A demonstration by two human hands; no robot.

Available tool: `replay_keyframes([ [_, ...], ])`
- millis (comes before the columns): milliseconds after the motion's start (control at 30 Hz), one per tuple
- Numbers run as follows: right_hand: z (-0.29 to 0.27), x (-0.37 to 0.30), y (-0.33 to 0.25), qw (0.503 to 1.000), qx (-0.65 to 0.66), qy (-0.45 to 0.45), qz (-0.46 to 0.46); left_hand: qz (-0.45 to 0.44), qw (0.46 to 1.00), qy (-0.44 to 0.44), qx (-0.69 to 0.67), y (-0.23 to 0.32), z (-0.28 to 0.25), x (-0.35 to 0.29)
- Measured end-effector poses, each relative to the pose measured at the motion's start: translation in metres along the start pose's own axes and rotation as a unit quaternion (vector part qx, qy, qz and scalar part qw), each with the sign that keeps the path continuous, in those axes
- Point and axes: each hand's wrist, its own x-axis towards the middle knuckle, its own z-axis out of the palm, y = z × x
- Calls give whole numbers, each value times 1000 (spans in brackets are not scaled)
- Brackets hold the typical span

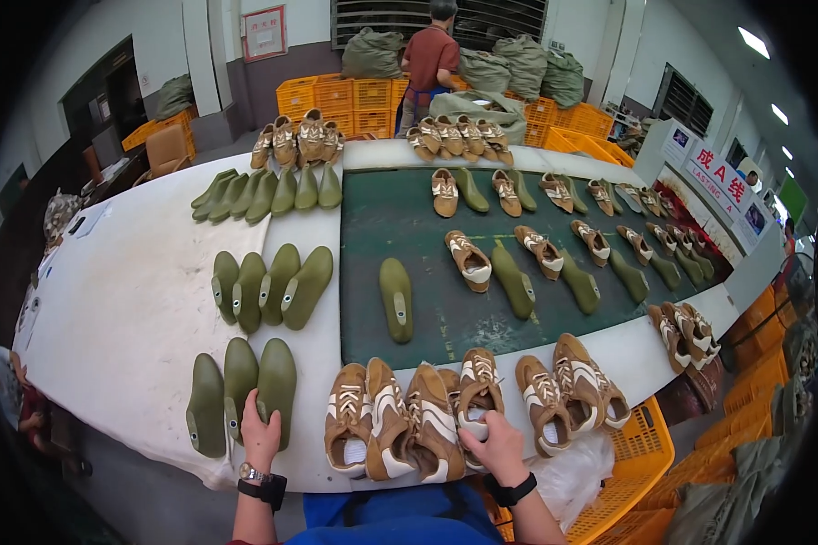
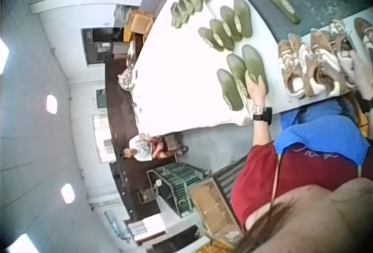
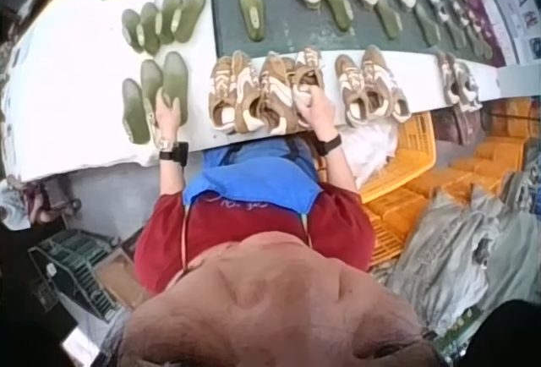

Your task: Sort shoes and match them with corresponding green shoe lasts at an assembly line workbench.

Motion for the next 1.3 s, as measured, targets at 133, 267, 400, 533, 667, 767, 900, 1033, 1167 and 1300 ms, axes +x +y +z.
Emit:
replay_keyframes([
  [133,-2,0,-2,1000,-12,-9,8,14,1000,-5,3,-5,4,1],
  [267,0,0,-1,1000,-4,2,-5,5,1000,-11,-3,-2,3,0],
  [400,2,0,1,1000,-4,-5,-2,4,1000,-8,-7,-3,2,-1],
  [533,3,-1,4,1000,0,4,-8,31,999,13,-33,-2,5,-2],
  [667,4,-2,5,1000,3,1,-7,35,999,-7,1,-6,4,-1],
  [767,3,-1,5,1000,0,-5,-10,34,999,-12,2,-7,4,-1],
  [900,4,0,3,1000,-4,5,-17,53,998,7,26,-11,5,0],
  [1033,4,0,2,1000,-3,10,-18,7,999,7,-46,-3,4,1],
  [1167,5,-1,4,1000,-2,11,-17,-22,998,-31,-55,-4,1,2],
  [1300,5,-1,3,1000,2,-2,6,12,1000,-20,-21,-6,3,0],
])
